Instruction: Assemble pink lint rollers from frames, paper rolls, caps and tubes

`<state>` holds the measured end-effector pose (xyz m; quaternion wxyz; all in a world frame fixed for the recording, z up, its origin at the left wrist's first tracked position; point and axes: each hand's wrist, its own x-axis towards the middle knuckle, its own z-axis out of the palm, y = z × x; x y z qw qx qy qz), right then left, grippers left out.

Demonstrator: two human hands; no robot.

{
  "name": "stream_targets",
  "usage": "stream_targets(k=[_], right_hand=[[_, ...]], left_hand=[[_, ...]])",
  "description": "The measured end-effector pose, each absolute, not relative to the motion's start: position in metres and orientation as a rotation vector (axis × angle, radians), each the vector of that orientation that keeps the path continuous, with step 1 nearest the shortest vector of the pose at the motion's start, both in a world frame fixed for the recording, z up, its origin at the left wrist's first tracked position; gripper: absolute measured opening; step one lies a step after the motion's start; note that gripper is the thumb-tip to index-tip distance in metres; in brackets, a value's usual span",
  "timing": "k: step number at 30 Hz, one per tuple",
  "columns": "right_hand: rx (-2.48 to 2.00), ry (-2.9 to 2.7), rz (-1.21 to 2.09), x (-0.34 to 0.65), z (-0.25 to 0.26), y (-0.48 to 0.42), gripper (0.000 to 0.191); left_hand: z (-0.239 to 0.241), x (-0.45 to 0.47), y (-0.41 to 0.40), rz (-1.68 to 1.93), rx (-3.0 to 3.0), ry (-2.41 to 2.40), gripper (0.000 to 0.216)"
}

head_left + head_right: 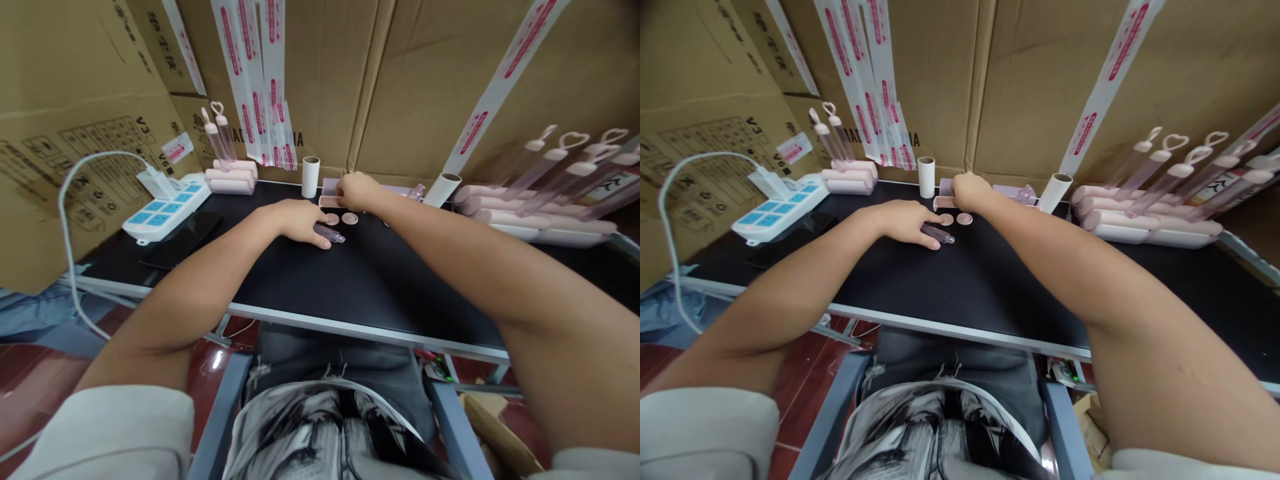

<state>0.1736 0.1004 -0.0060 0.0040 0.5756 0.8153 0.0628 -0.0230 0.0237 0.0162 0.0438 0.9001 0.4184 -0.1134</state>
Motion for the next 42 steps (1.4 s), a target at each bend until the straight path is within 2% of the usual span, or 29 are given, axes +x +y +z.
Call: stream_targets(k=[6, 17, 24, 28, 30, 32, 34, 36, 39, 42], right_hand=[[1.767, 2.584, 0.169, 0.176, -0.002, 0.094, 0.026], [1.625, 2.713, 0.162, 0.203, -0.009, 0.029, 0.037], [1.705, 2.681, 0.158, 0.206, -0.02, 0.037, 0.044], [1.744, 2.792, 0.107, 0.212, -0.021, 0.038, 0.043], [1.788, 2.999, -0.019, 0.215, -0.02, 0.03, 0.041], [1.803, 3.226, -0.272, 0.218, -0.017, 0.018, 0.035], [1.728, 3.325, -0.564, 0.221, -0.013, 0.003, 0.037], [1.612, 3.289, -0.749, 0.225, -0.01, -0.011, 0.043], [1.597, 3.2, -0.861, 0.239, -0.01, -0.027, 0.041], [1.71, 3.133, -1.064, 0.258, -0.014, -0.034, 0.044]], left_hand=[[0.008, -0.023, 0.031, -0.314, 2.713, 1.317, 0.089], [0.011, -0.023, 0.033, -0.297, 2.734, 1.304, 0.083], [0.002, -0.021, 0.04, -0.264, 2.724, 1.329, 0.086], [0.005, -0.025, 0.041, -0.134, 2.724, 1.245, 0.075], [0.009, -0.026, 0.037, -0.025, 2.705, 1.213, 0.07], [0.014, -0.025, 0.028, 0.065, 2.699, 1.21, 0.066], [0.016, -0.021, 0.019, 0.161, 2.709, 1.185, 0.058], [0.015, -0.015, 0.012, 0.288, 2.701, 1.082, 0.052], [0.013, -0.011, 0.01, 0.475, 2.64, 0.88, 0.049], [0.013, -0.013, 0.013, 0.515, 2.633, 0.806, 0.032]])
